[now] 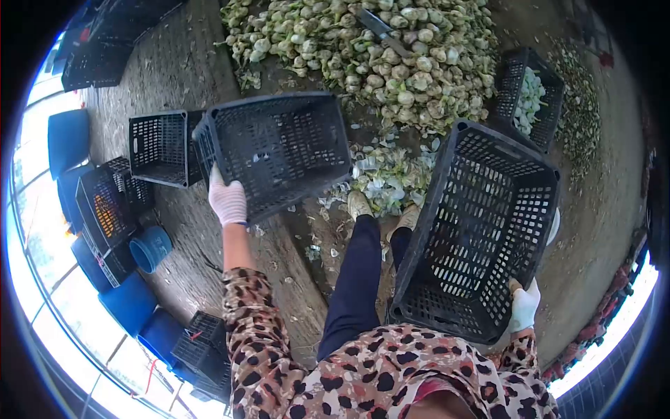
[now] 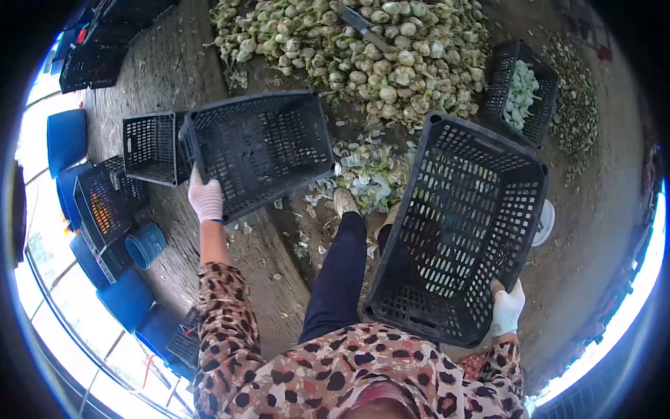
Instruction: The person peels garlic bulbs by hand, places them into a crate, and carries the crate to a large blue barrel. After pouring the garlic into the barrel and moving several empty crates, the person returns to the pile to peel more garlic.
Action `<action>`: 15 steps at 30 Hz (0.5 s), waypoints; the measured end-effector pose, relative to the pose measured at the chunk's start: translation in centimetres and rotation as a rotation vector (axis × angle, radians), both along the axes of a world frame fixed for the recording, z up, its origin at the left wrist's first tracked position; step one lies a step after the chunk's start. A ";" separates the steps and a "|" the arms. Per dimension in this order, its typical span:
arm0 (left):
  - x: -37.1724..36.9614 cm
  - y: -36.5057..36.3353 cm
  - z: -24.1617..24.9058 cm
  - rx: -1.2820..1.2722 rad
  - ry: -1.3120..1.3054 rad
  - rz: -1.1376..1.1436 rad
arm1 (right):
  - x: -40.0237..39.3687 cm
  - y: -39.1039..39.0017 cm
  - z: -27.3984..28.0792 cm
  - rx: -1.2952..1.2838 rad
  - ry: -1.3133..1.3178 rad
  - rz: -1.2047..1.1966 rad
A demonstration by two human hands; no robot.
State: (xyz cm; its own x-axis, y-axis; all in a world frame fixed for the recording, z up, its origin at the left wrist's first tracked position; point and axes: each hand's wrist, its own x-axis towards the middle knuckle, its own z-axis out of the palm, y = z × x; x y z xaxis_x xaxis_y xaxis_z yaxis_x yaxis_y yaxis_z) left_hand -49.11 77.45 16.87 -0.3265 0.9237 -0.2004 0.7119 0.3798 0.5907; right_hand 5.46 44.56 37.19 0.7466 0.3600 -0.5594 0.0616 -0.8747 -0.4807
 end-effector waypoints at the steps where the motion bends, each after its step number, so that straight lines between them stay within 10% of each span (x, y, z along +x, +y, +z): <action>1: -1.7 0.6 -0.7 -0.008 0.022 -0.003 | -0.6 1.1 -0.4 0.002 0.038 0.006; 8: -3.9 3.2 -3.9 -0.380 0.272 0.043 | -6.5 9.8 1.8 -0.010 0.084 0.238; 10: -2.0 0.7 -1.4 -0.044 -0.263 0.032 | -8.3 12.7 2.6 0.005 0.131 0.343; 13: 0.6 -5.6 6.0 -0.506 -0.926 0.043 | -11.4 16.5 2.7 0.083 0.221 0.468; 15: 2.1 -12.9 10.6 -0.353 -0.682 -0.152 | -13.0 18.4 1.3 -0.026 0.100 0.709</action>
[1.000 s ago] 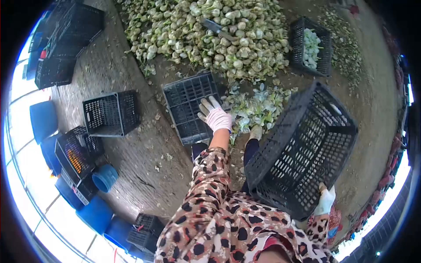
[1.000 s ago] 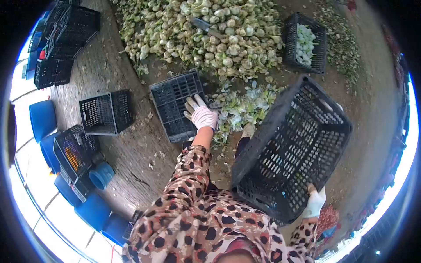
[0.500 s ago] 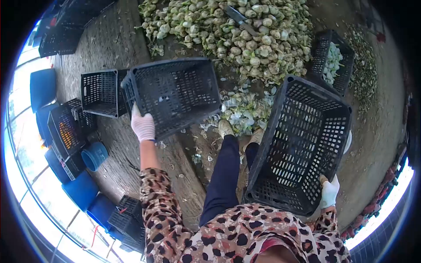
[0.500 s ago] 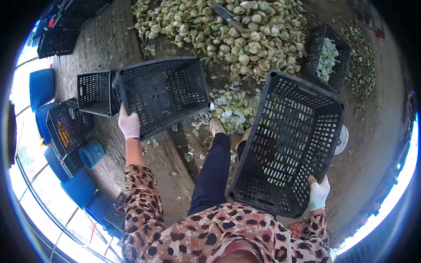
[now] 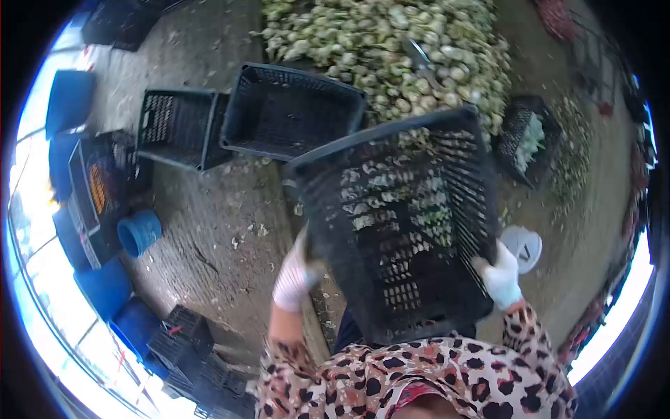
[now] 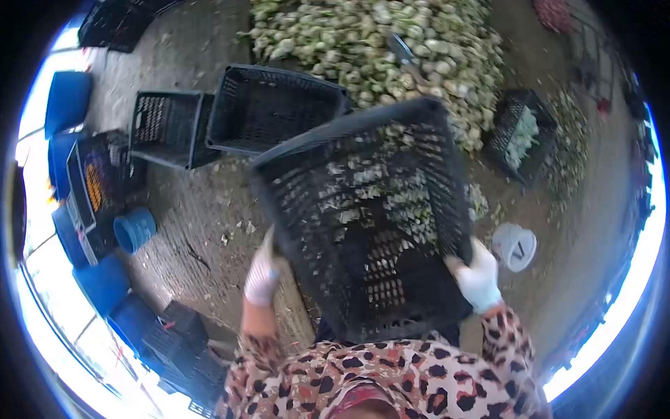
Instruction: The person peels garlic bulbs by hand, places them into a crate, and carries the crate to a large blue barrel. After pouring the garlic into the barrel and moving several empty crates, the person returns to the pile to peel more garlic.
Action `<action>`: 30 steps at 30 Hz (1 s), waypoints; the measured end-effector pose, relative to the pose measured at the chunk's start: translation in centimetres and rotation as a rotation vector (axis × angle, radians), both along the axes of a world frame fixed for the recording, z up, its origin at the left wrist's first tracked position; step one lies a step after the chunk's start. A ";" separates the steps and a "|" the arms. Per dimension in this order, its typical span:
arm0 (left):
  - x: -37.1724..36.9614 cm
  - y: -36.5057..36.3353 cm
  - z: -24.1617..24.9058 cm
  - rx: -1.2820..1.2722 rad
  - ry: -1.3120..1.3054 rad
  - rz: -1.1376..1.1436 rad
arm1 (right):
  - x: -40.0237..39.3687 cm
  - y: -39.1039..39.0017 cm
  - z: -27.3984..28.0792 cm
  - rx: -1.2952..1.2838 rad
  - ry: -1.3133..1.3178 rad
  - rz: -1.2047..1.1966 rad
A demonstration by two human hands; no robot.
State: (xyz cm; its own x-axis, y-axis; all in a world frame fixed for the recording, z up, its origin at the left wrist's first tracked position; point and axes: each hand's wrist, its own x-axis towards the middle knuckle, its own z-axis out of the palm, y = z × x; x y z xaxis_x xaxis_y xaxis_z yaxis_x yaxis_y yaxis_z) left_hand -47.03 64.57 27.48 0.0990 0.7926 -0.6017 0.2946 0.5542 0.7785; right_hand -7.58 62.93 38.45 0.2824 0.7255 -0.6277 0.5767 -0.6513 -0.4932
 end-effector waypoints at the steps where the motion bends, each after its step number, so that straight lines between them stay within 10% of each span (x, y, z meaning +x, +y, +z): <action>1: 0.5 -3.2 1.2 -0.082 -0.375 0.176 | -1.2 1.2 -0.3 -0.019 -0.004 0.140; 3: 1.6 -6.0 4.3 -0.156 -0.413 0.670 | -4.1 3.4 -1.7 0.035 -0.071 0.463; 7: -0.8 -8.9 4.6 -0.116 0.186 0.790 | -12.8 7.3 -6.1 0.257 0.133 0.723; 13: -11.8 -16.6 1.6 -0.069 0.307 1.338 | -21.3 11.4 -8.2 0.571 0.509 0.791; 19: -19.6 -17.7 -9.2 -0.118 1.013 0.473 | -7.3 3.5 -19.7 0.029 0.630 0.633; 21: -15.8 -12.0 -13.4 -0.103 0.499 1.116 | 1.1 0.6 -24.6 -0.178 0.395 0.716; 23: -14.9 -10.6 -17.5 -0.182 1.456 -0.195 | 9.9 -1.3 -28.9 -0.418 0.188 0.844; 27: 3.7 -1.2 -24.3 0.119 0.648 1.083 | 24.9 -5.0 -36.6 -0.574 -0.087 0.826; 30: 17.5 -0.5 -27.1 0.343 0.911 0.340 | 27.0 -2.9 -39.8 -0.554 -0.210 0.935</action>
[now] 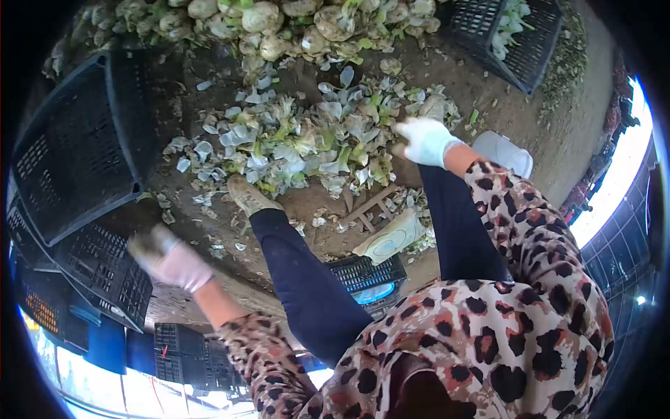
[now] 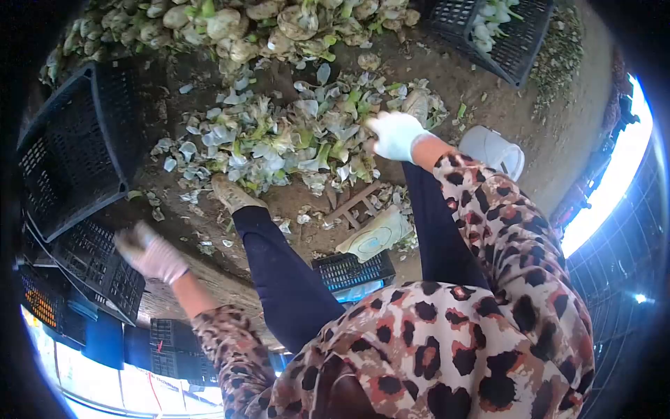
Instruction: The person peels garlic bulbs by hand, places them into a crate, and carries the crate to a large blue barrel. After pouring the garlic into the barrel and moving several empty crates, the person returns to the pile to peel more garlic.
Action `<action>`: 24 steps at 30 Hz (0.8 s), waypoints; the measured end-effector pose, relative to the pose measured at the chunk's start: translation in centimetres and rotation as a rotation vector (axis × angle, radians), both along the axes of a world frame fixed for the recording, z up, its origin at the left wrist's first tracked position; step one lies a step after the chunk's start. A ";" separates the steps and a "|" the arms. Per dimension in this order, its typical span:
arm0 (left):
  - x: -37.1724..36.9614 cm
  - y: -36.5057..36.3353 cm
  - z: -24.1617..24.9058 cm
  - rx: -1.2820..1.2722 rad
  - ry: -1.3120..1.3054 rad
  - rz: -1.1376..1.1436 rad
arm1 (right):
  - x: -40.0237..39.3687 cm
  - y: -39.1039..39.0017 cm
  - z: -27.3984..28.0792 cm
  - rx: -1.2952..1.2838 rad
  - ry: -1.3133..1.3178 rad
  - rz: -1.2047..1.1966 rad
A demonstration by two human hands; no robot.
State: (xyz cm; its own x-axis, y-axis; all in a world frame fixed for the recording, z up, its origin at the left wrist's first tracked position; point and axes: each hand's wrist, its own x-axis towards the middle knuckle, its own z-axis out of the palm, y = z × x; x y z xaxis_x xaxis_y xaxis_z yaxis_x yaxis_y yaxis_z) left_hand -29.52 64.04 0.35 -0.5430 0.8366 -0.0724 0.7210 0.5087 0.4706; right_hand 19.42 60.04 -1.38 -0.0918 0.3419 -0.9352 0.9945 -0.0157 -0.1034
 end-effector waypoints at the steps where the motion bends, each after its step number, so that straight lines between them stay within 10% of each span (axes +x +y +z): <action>1: 4.9 0.7 -0.4 -0.029 -0.306 -0.062 | -1.0 1.3 -1.6 0.043 0.073 0.001; 3: 8.2 0.9 -4.4 -0.259 -0.147 -0.488 | -4.7 4.1 -4.7 0.193 0.234 0.102; 8: 4.5 2.9 -20.8 -0.467 0.185 -0.647 | -19.7 11.4 -12.1 0.380 0.541 0.271; 16: 15.7 -8.9 -24.5 -0.654 -0.123 -0.015 | -17.8 6.7 -20.6 0.478 0.571 0.572; 17: 16.5 -17.5 -29.2 -1.223 0.268 -0.656 | -15.4 5.1 -19.3 0.323 0.518 0.447; 18: 23.0 -16.5 -22.6 -0.817 0.390 -0.750 | -12.0 2.0 -20.1 0.395 0.522 0.498; 19: 27.3 -17.1 -20.7 -0.560 -0.232 -0.282 | -8.8 -0.4 -18.5 0.491 0.542 0.362; 21: 35.3 -20.8 -17.7 -0.711 -0.443 0.108 | -1.5 -7.1 -17.4 0.378 0.437 0.196; 24: 43.8 -35.3 -16.9 -1.044 -0.776 -0.679 | 9.0 -19.0 -12.8 -0.041 0.041 0.247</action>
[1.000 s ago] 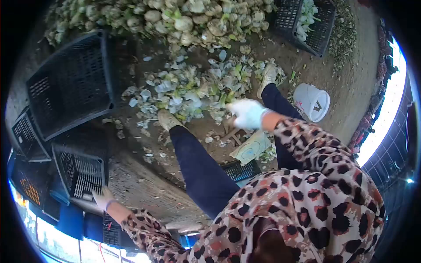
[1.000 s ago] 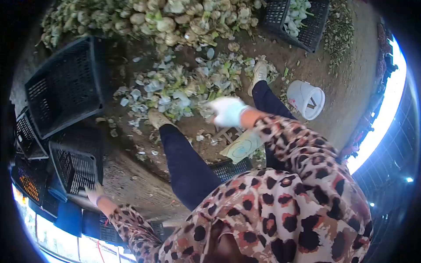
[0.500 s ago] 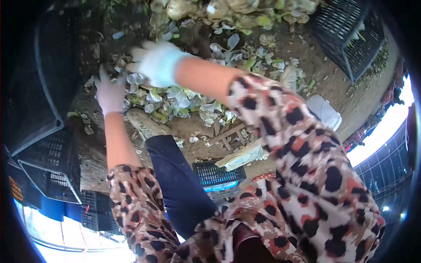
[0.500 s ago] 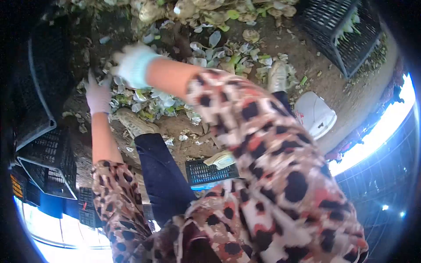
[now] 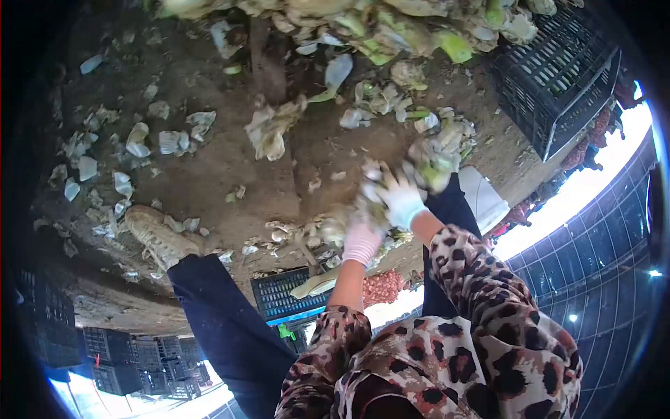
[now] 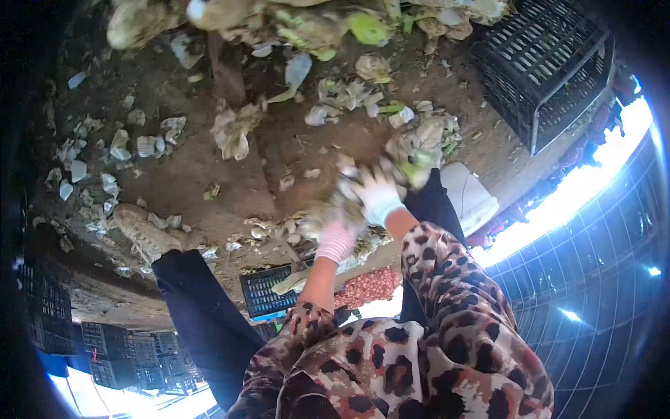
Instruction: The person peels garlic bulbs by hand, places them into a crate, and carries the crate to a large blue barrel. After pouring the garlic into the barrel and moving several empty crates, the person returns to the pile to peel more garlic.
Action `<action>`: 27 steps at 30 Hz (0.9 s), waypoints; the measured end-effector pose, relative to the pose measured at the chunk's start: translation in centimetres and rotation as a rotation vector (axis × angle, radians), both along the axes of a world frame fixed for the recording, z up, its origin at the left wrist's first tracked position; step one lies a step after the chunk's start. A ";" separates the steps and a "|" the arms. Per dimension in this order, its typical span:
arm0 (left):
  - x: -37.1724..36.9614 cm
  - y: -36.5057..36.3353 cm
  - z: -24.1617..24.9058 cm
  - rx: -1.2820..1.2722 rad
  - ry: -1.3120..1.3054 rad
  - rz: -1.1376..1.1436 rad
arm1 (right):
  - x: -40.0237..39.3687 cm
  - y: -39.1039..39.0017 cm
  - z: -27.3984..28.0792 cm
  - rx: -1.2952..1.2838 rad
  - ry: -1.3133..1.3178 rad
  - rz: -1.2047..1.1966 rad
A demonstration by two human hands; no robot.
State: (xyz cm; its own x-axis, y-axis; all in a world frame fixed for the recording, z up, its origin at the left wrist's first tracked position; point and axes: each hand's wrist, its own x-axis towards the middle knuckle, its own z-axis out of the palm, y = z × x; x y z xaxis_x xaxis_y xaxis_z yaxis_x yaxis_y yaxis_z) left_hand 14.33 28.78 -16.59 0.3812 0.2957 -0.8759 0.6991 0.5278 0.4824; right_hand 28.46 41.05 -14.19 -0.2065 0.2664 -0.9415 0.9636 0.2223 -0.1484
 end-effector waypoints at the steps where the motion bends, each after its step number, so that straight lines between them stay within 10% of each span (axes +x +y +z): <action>1: -1.1 3.9 3.5 -0.338 -0.209 0.127 | 1.8 -2.0 1.4 -0.223 -0.130 -0.005; 4: -4.2 6.5 6.6 -0.424 -0.112 0.030 | 1.5 3.9 4.2 -0.318 -0.200 -0.085; 7: -6.8 2.2 9.3 -0.306 0.041 -0.257 | -2.4 14.7 2.1 0.292 0.226 -0.189; 11: -8.2 0.1 9.0 -0.105 -0.096 -0.570 | -5.9 19.7 -4.2 0.473 0.452 0.032; 14: -9.8 -3.9 6.1 -0.378 -0.066 -0.567 | -4.1 12.6 -5.1 0.471 0.255 0.060; 21: -9.8 6.1 11.6 -0.401 -0.067 -0.449 | -3.6 3.8 4.9 -0.592 0.001 -0.230; 27: -8.5 15.1 13.0 -0.309 -0.140 -0.540 | -5.9 10.1 2.3 -0.048 0.219 -0.187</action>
State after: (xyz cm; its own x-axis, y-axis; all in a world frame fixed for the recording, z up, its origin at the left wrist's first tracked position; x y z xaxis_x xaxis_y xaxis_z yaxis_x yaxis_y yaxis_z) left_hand 5.81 43.84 -3.55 0.5232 -0.2289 -0.8209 0.8468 0.2480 0.4705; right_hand 22.55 51.15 -11.92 -0.3573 0.2754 -0.8925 0.9312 0.0312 -0.3632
